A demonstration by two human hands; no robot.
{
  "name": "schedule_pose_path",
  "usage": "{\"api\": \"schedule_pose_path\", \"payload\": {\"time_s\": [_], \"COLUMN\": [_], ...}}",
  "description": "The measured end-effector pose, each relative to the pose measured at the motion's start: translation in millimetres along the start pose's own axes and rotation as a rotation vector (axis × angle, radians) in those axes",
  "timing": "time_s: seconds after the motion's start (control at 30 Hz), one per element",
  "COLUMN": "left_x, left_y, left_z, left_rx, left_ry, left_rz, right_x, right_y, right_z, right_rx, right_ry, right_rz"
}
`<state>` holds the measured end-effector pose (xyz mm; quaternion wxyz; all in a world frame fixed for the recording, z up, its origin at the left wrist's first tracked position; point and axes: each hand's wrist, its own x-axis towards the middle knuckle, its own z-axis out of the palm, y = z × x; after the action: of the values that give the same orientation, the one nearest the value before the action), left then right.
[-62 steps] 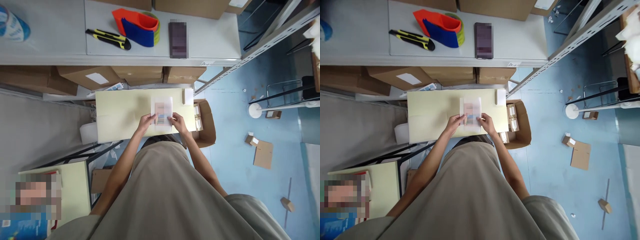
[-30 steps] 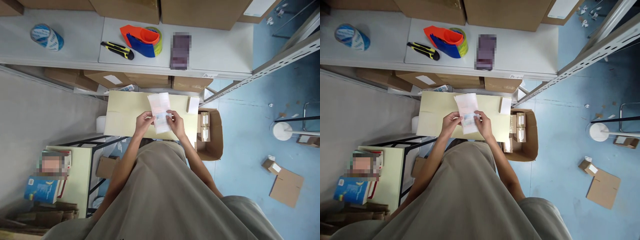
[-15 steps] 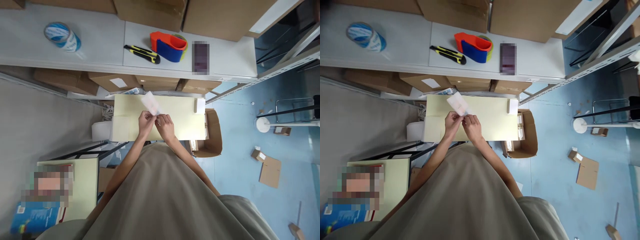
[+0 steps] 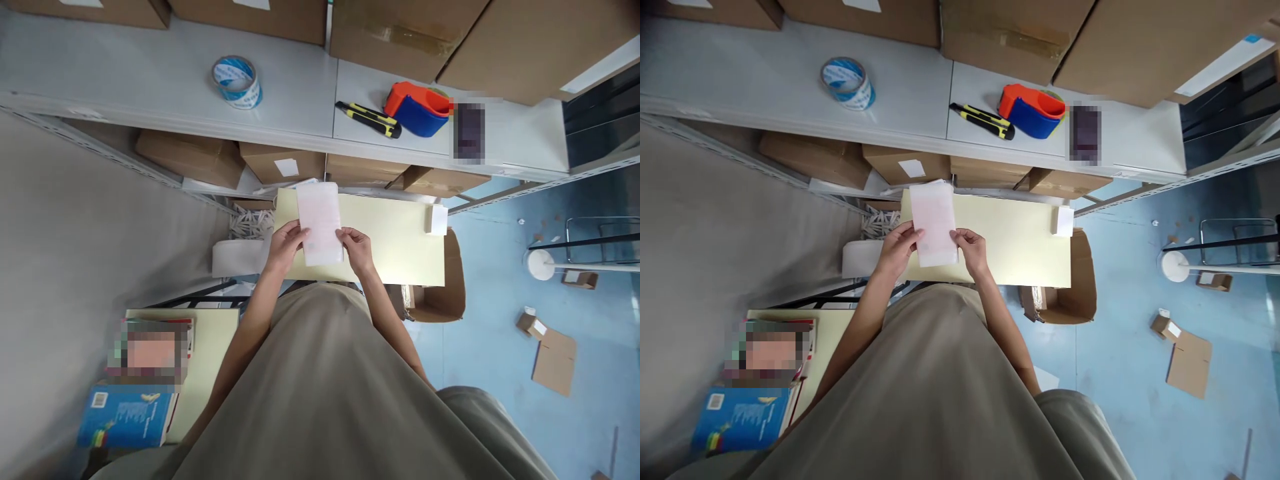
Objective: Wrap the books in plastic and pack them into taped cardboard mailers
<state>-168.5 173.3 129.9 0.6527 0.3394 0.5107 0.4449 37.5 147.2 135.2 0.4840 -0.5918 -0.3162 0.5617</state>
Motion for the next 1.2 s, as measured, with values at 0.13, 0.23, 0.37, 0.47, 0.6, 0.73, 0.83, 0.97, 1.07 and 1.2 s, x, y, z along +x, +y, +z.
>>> {"api": "schedule_pose_path", "payload": {"time_s": [0.13,0.23,0.37,0.47,0.6,0.73,0.83,0.97,1.07,1.2], "left_x": [-3.6,-6.2,-16.3,-25.8,-33.4,-31.9,-25.1,-15.5,-13.1,-12.5], "left_y": [-0.1,-3.5,2.1,12.9,19.4,12.8,6.0,-4.3,-15.5,-32.9], "left_z": [-9.7,-8.1,9.8,30.8,53.0,52.7,40.9,31.1,32.5,29.0], "left_rx": [0.063,0.157,0.335,0.496,0.493,0.345,0.342,0.146,-0.013,-0.007], "left_ry": [0.15,0.219,0.254,0.171,-0.062,-0.029,0.244,0.052,-0.096,0.056], "left_rz": [0.082,0.179,0.285,0.408,0.435,0.281,0.269,0.078,-0.075,-0.101], "right_x": [5.1,2.8,-9.0,-13.2,-8.8,-8.4,-14.9,-21.4,-19.5,-10.1], "right_y": [-3.0,-9.6,-19.8,-24.5,-25.2,-27.2,-31.7,-32.5,-25.6,-10.8], "right_z": [14.0,31.3,56.0,55.1,23.5,-12.4,-28.2,-37.6,-40.6,-37.9], "right_rx": [-0.296,-0.511,-0.455,-0.352,-0.278,-0.216,-0.152,-0.054,-0.045,-0.079], "right_ry": [-0.015,0.048,-0.069,-0.043,-0.028,-0.061,-0.081,-0.1,-0.108,-0.123], "right_rz": [-0.099,-0.278,-0.309,-0.248,-0.233,-0.205,-0.163,-0.117,-0.079,-0.064]}}
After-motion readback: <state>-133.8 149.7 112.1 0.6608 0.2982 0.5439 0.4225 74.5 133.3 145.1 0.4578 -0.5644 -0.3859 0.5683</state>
